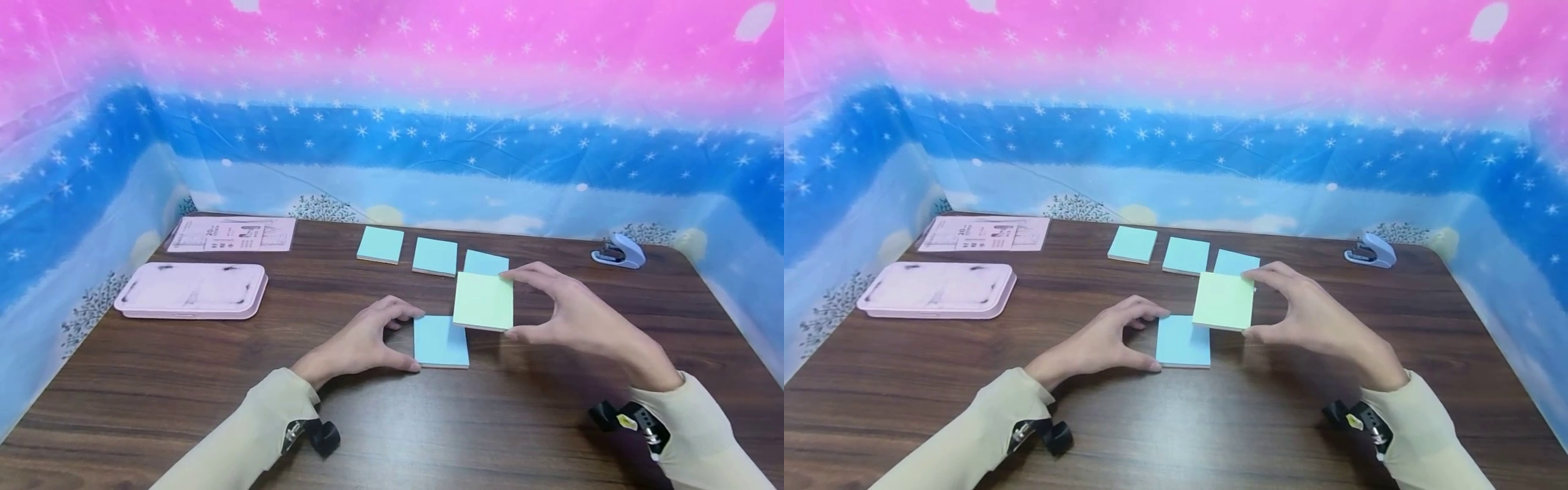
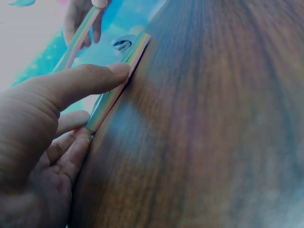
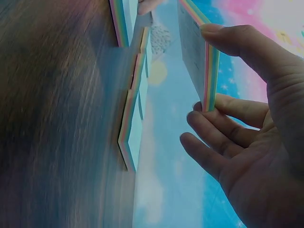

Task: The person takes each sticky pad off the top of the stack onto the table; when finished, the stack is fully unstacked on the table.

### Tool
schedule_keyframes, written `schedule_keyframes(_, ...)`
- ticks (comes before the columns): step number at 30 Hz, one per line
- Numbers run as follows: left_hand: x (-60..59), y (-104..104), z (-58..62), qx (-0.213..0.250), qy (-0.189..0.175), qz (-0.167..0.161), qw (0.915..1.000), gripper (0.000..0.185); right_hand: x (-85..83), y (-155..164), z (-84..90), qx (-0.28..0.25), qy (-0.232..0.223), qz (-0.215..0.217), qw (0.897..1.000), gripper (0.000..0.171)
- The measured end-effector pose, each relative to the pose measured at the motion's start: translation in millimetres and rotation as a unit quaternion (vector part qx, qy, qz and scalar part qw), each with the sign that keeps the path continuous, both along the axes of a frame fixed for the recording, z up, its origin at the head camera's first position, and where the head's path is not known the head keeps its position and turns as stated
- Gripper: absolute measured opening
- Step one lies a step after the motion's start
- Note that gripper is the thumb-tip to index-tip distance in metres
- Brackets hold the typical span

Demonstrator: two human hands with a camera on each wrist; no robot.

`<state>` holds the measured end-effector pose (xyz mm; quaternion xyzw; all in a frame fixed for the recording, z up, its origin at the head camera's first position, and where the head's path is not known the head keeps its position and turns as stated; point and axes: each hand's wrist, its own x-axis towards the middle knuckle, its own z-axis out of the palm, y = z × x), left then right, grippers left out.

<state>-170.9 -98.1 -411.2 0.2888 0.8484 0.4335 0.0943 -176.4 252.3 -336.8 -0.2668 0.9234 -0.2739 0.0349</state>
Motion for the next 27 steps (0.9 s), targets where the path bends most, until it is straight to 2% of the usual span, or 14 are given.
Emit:
schedule_keyframes(9,-0.2,0.7,-1.1,0.001,0.005,0.0,1.0,0.075,0.3,17.2,4.5,-0.01,-0.005,-0.033,0.999,0.082)
schedule_keyframes(19,-0.4,1.5,-2.1,0.007,0.0,0.0,1.0,0.075,-9.6,39.2,0.8,0.004,0.002,-0.061,0.998,0.083)
schedule_keyframes(27,-0.3,0.4,-1.0,0.01,-0.01,0.001,0.9999,0.074,-18.2,52.4,-5.5,0.009,-0.016,-0.086,0.996,0.083)
